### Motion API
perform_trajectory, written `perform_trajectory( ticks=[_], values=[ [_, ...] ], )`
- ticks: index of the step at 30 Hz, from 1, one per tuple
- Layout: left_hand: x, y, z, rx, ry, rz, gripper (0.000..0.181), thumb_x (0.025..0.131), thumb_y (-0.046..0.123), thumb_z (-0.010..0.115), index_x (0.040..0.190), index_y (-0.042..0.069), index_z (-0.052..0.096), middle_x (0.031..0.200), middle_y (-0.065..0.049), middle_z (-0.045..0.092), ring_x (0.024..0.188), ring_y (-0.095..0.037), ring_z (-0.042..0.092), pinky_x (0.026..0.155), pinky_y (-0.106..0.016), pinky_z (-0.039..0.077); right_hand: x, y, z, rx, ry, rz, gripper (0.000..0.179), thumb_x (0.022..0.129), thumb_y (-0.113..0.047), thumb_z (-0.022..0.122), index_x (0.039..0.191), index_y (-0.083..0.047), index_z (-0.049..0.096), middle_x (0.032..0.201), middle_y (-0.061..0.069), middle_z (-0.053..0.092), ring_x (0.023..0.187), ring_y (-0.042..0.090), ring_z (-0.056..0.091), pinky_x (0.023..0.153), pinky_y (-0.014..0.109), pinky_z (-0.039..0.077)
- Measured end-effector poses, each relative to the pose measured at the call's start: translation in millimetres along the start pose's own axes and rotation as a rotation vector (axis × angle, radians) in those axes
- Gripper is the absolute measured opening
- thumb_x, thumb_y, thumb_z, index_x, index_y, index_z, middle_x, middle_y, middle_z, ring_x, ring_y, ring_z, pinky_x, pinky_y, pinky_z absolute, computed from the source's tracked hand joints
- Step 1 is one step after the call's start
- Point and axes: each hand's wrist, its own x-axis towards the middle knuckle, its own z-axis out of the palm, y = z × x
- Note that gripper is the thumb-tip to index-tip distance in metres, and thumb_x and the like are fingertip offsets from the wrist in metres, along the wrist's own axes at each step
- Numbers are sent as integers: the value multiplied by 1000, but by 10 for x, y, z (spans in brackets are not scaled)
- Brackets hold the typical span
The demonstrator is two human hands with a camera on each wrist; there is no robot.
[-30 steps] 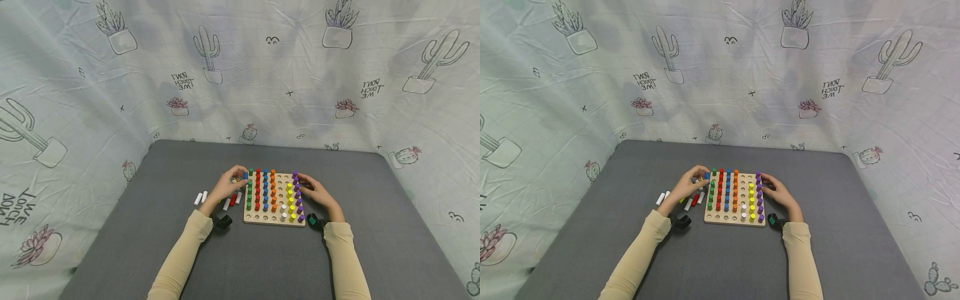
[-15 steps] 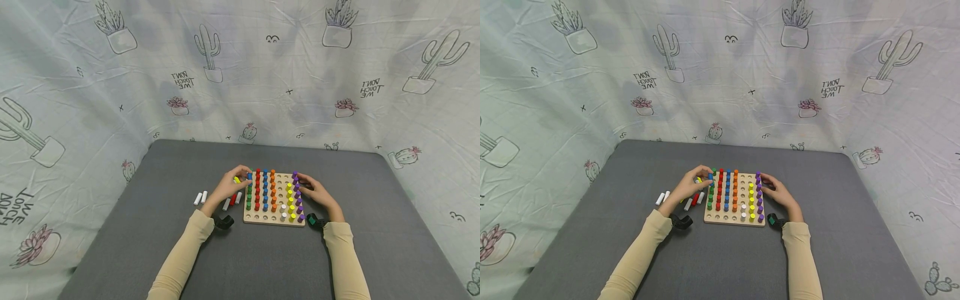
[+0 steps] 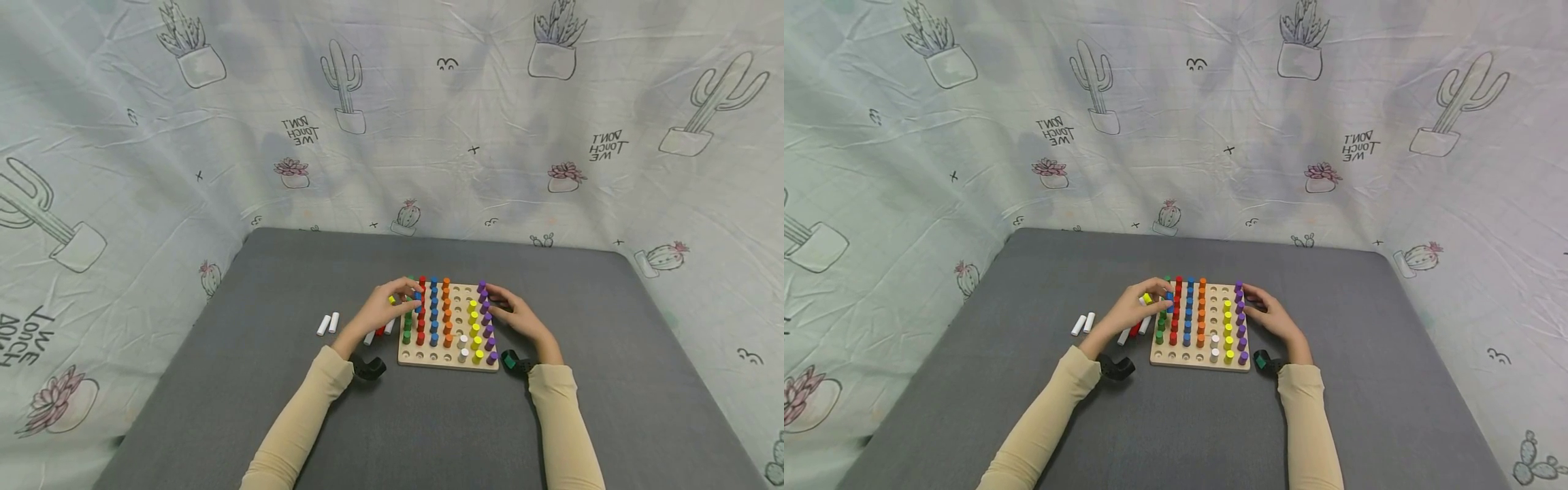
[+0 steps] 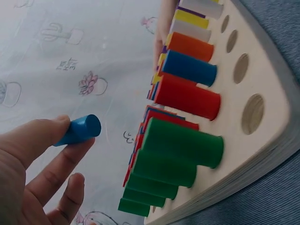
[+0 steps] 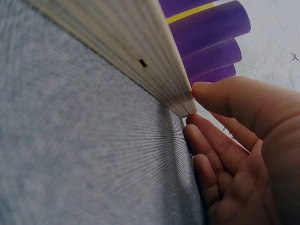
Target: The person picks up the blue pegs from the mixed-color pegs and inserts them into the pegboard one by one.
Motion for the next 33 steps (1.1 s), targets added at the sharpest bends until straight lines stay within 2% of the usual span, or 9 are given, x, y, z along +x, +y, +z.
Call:
perform_trajectory(
  ticks=[4,7,10,13,14,17,20,25,33],
  values=[
    [-19,20,36,2,-25,16,33,88,34,63,115,16,61,106,2,63,90,-15,57,75,-43,46,-3,1,2,-1,-2,-4,50,92,-1,52,137,12,33,137,33,37,120,49,40,97,60,32],
    [-43,74,43,-13,-39,34,33,87,30,64,114,11,61,105,0,63,90,-17,57,78,-49,45,-8,-1,3,-6,-2,-4,50,92,-1,52,137,11,33,137,33,37,120,48,40,97,59,32],
    [-56,83,52,-11,-47,63,32,87,28,65,112,9,62,105,0,63,91,-16,57,80,-48,46,-14,-11,3,-8,0,-4,51,92,-2,52,137,11,33,137,32,37,120,48,40,97,59,33],
    [-70,106,58,-3,-56,75,32,87,26,65,112,7,62,107,-5,63,91,-18,58,79,-47,46,-18,-22,6,-11,3,-3,51,92,-2,52,137,11,33,137,32,37,120,48,40,97,58,33],
    [-64,67,72,-4,-55,82,32,86,27,66,112,8,62,106,-5,63,90,-18,58,78,-46,46,-18,-25,7,-10,2,-2,51,92,-2,52,137,11,33,137,32,37,120,48,40,97,58,33],
    [-81,87,84,-8,-60,85,32,86,26,67,111,7,61,104,-8,62,88,-24,56,76,-50,45,-16,-27,8,-10,3,-1,51,92,-2,52,137,11,33,137,32,37,120,48,41,97,58,33],
    [-93,89,96,-9,-64,97,28,85,25,67,108,10,61,100,-6,61,86,-25,55,74,-52,45,-15,-25,13,-13,4,-3,50,92,-2,52,137,11,33,137,32,38,120,48,41,97,58,33],
    [-110,92,118,0,-84,124,21,85,25,68,104,18,62,97,-5,63,85,-18,56,76,-49,46,-15,-32,26,-19,9,-1,51,92,-2,52,137,11,33,135,32,39,120,48,41,97,58,33],
    [-136,86,155,72,-110,147,26,83,24,69,105,10,64,96,4,64,87,-23,58,76,-43,46,-5,-32,41,-12,13,4,51,92,-1,52,137,11,32,134,33,40,119,48,41,97,58,33]
  ],
)
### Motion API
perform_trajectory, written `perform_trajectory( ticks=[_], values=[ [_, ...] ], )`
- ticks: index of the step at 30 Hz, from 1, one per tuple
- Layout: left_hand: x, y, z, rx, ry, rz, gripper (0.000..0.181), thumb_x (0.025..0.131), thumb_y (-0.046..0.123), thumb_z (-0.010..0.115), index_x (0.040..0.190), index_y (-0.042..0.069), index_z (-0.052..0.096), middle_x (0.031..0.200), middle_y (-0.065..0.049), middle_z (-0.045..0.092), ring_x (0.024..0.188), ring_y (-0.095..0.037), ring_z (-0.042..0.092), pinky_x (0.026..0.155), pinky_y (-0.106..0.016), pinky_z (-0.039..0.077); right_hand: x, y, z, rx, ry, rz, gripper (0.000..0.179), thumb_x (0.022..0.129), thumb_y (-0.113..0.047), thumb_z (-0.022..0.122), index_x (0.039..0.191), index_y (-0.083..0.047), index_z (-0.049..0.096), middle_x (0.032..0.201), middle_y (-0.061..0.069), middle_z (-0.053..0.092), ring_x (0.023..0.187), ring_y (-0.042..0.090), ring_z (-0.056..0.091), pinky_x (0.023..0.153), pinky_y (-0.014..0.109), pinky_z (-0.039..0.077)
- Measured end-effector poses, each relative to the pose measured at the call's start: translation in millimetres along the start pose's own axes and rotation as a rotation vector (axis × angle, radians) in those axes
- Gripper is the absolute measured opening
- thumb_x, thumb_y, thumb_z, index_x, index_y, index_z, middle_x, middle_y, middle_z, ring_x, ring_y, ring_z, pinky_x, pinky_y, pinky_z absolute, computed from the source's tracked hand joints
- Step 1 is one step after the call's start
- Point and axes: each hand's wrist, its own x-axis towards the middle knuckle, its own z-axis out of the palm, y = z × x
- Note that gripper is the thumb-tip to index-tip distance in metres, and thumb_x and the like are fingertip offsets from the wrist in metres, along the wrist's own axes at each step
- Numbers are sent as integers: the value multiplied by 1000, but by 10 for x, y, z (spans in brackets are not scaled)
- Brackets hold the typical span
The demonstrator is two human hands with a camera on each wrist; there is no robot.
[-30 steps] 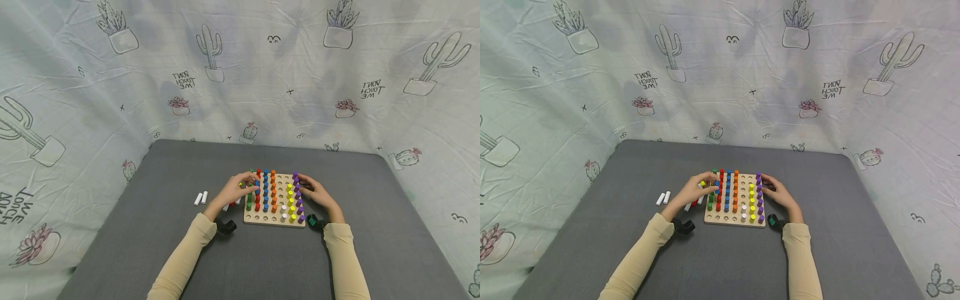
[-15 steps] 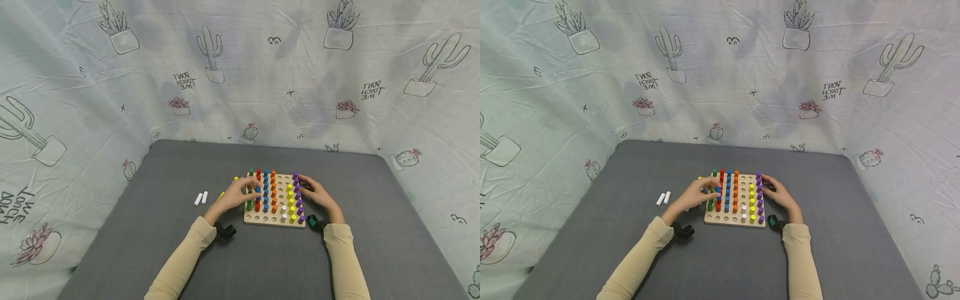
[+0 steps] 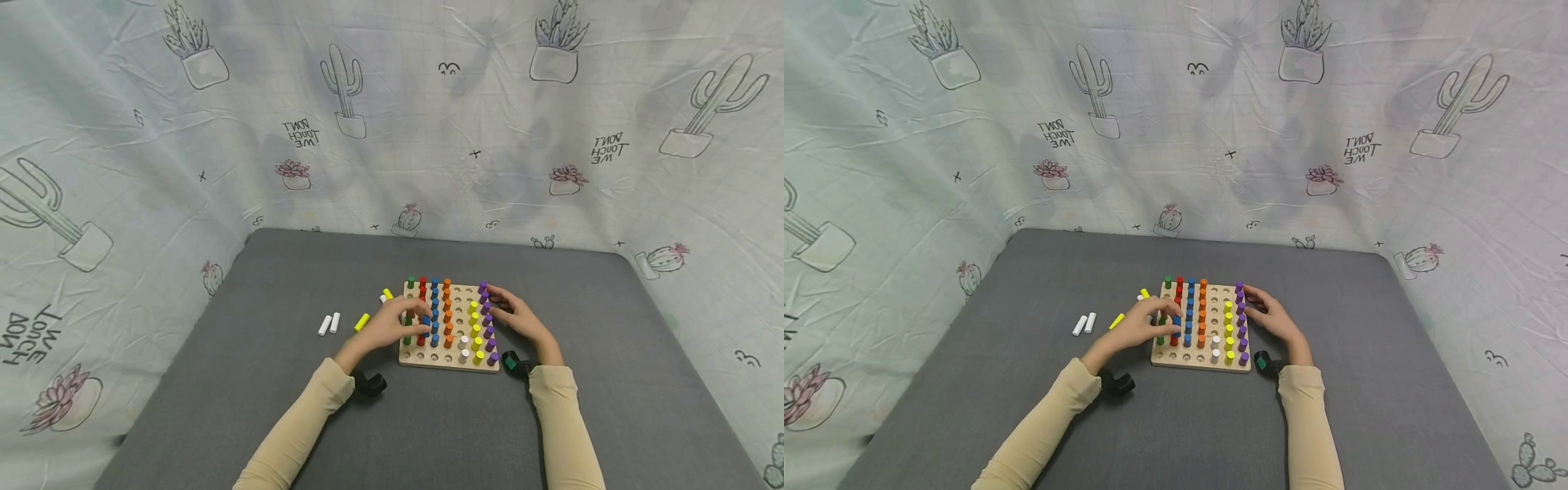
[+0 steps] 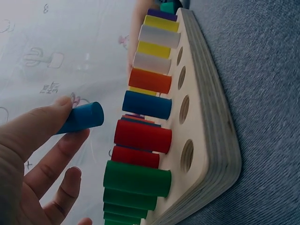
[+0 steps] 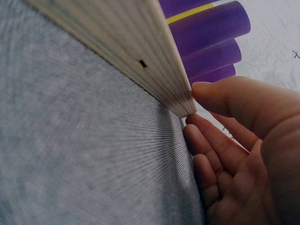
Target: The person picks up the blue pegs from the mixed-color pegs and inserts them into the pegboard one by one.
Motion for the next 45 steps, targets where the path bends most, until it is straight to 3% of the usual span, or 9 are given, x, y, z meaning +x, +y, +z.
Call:
perform_trajectory(
  ticks=[16,22,26,34,40,45],
  values=[
    [-22,35,77,105,-24,120,21,80,25,73,99,19,64,87,8,65,74,-19,58,75,-40,41,18,25,1,-12,0,16,51,92,-3,52,138,10,32,135,31,39,120,47,41,97,57,33],
    [-49,41,138,161,-52,65,22,79,29,73,99,23,64,89,13,63,77,-15,55,82,-32,36,17,38,-2,-12,-3,19,51,92,-3,52,138,10,32,137,31,38,120,47,41,96,56,34],
    [-64,48,174,159,-76,40,21,80,28,73,99,24,65,91,15,62,81,-16,51,88,-35,33,15,39,-1,-11,-3,16,51,92,-3,52,138,10,33,137,31,38,120,46,42,97,56,34],
    [-76,53,203,178,-77,54,20,81,27,72,99,23,67,93,15,62,84,-14,48,97,-41,29,23,39,-10,-18,-6,7,51,93,-4,52,138,9,33,136,30,39,120,45,42,96,54,35],
    [-82,39,230,181,-65,97,20,79,28,74,98,23,67,93,16,64,83,-13,48,99,-43,27,24,40,-15,-16,-5,0,51,92,-2,52,138,10,32,136,32,39,120,46,42,97,57,34],
    [-91,22,261,188,-73,116,21,77,29,75,96,24,67,93,17,62,86,-11,47,104,-46,22,24,41,-10,-15,-5,9,51,92,-2,52,138,10,32,134,32,41,120,46,42,96,51,36]
  ],
)
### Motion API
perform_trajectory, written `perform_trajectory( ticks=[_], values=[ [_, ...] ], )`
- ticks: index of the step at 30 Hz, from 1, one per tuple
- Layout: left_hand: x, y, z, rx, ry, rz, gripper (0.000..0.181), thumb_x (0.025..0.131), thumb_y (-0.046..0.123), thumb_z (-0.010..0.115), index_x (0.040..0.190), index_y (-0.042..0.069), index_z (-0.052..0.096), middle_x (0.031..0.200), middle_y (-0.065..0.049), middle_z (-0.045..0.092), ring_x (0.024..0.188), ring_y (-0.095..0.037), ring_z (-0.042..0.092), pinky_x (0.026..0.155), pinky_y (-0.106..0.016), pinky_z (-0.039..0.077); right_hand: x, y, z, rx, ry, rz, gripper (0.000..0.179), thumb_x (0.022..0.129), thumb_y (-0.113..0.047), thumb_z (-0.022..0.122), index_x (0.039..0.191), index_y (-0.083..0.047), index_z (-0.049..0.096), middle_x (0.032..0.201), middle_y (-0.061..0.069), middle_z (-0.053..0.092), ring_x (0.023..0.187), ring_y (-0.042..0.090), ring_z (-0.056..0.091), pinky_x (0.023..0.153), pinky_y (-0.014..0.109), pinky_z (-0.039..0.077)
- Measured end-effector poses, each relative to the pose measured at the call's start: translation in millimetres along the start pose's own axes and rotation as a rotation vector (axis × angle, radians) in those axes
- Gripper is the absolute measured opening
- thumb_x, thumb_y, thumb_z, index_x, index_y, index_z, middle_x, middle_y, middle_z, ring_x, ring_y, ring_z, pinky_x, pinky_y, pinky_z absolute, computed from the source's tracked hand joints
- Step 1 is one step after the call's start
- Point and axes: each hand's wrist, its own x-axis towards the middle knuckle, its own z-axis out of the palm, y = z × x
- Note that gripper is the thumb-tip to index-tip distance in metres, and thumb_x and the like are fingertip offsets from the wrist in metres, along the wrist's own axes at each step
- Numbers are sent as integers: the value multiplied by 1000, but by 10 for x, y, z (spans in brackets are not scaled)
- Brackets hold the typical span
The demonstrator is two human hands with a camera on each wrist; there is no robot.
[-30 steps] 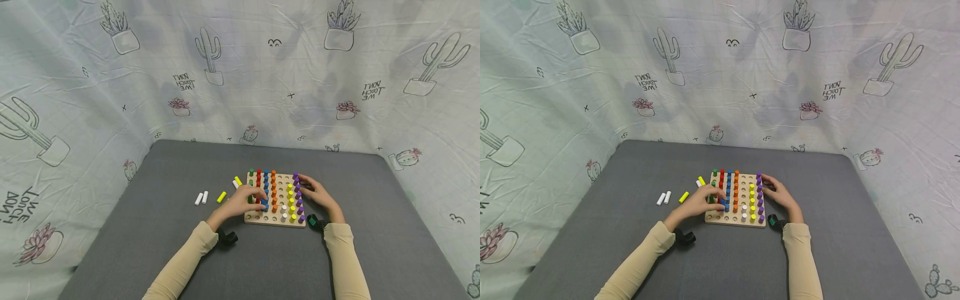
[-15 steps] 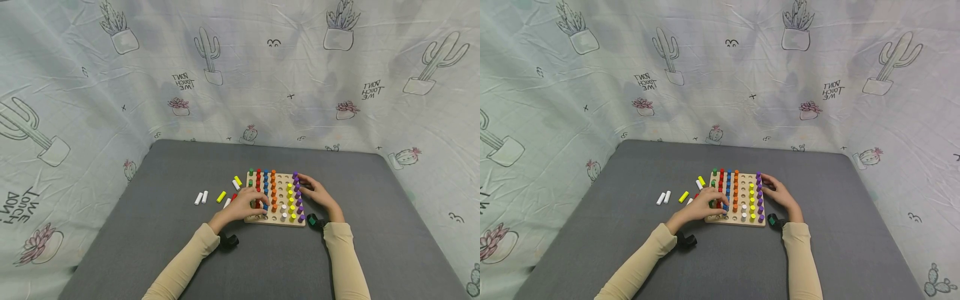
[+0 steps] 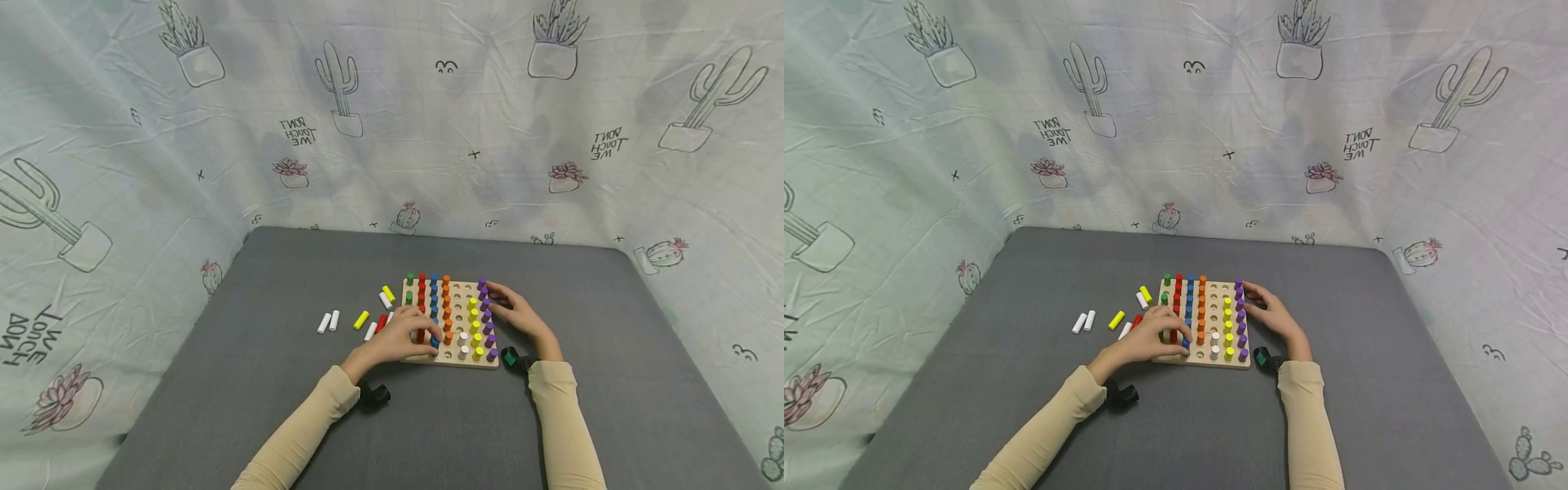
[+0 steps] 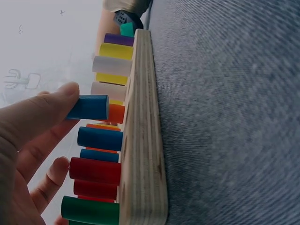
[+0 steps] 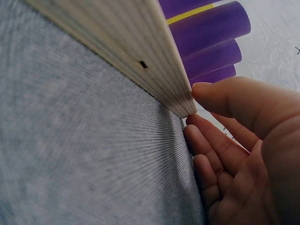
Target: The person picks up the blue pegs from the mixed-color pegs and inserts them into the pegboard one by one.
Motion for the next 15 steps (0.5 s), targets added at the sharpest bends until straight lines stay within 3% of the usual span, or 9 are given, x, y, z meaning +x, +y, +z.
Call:
perform_trajectory(
  ticks=[15],
  values=[
    [-3,9,25,61,-8,18,17,78,28,74,94,26,68,87,13,57,87,-9,45,102,-44,22,3,8,-11,-6,3,0,51,92,-3,52,138,9,33,134,31,42,119,45,44,96,51,37]
  ],
)
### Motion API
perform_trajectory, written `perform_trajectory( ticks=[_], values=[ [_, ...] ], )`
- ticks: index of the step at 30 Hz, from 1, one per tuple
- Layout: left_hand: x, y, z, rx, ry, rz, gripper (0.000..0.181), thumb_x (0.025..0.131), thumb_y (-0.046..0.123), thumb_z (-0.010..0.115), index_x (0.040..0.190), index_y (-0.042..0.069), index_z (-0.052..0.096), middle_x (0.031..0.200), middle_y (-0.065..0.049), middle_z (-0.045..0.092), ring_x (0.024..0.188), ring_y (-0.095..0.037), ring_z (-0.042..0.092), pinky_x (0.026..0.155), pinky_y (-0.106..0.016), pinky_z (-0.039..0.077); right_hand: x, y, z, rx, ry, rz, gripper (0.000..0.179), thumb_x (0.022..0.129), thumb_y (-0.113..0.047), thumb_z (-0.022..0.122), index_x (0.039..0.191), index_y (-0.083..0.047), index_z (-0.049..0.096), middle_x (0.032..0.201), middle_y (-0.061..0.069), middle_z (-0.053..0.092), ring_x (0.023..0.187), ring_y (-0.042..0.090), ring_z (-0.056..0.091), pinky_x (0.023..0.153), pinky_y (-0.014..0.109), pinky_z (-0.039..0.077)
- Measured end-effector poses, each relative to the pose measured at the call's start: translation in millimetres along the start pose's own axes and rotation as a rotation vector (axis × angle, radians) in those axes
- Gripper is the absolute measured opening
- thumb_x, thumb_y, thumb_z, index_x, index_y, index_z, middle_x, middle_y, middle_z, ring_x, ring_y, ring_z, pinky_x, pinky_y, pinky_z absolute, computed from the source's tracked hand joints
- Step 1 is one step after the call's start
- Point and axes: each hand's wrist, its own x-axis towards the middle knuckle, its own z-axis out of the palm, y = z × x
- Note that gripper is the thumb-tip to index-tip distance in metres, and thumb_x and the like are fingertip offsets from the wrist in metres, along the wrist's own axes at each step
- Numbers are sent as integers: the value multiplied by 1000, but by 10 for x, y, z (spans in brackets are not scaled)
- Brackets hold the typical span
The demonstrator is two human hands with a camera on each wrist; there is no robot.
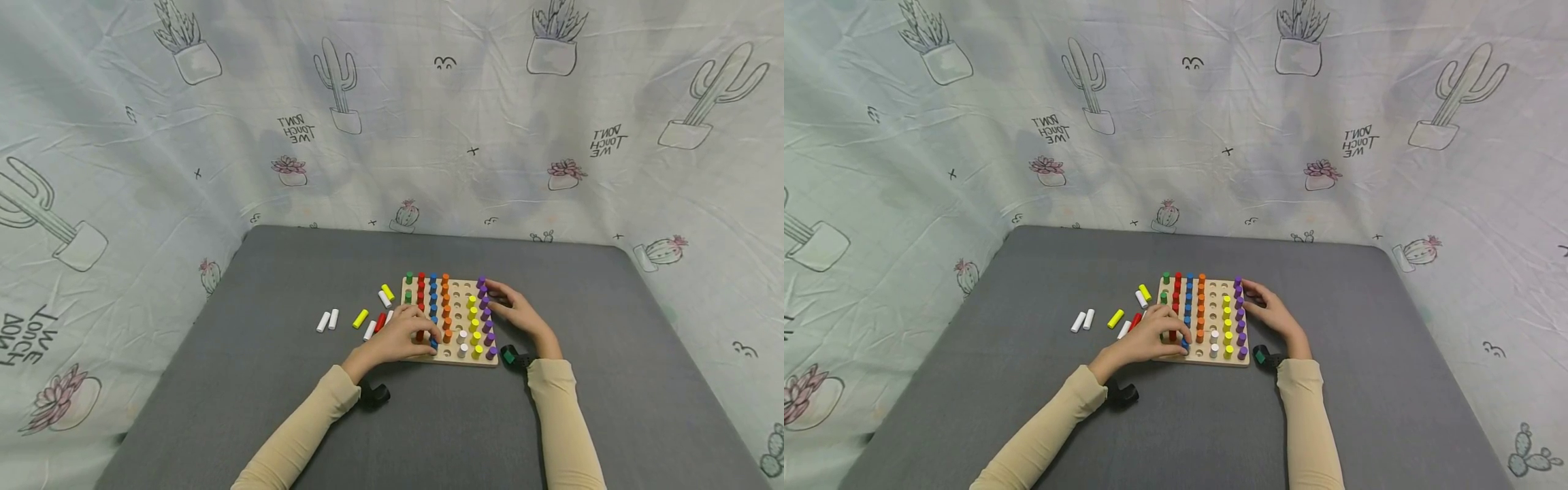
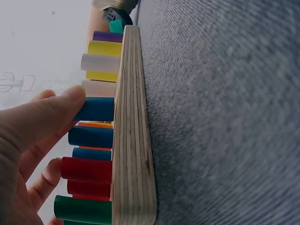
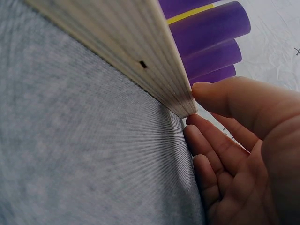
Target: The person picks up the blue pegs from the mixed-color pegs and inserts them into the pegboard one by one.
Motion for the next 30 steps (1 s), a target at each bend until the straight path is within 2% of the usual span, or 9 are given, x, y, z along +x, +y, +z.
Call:
perform_trajectory(
  ticks=[10,20,30],
  values=[
    [6,-12,15,22,-9,-3,16,78,29,74,92,26,68,85,14,58,85,-11,47,100,-42,23,-9,2,6,-15,-2,-7,51,92,-2,52,137,11,33,133,32,42,118,46,44,95,43,39],
    [6,-30,20,14,8,9,15,78,29,74,92,25,68,86,18,57,86,-9,46,101,-44,23,84,380,18,-18,11,-22,52,93,-9,53,140,3,34,135,26,43,118,40,46,96,38,40],
    [7,-27,20,35,18,20,14,78,28,75,90,27,68,84,19,57,86,-5,44,102,-43,23,89,368,13,-6,10,-19,52,93,-11,54,140,3,35,134,27,44,118,41,46,96,40,40]
  ],
)
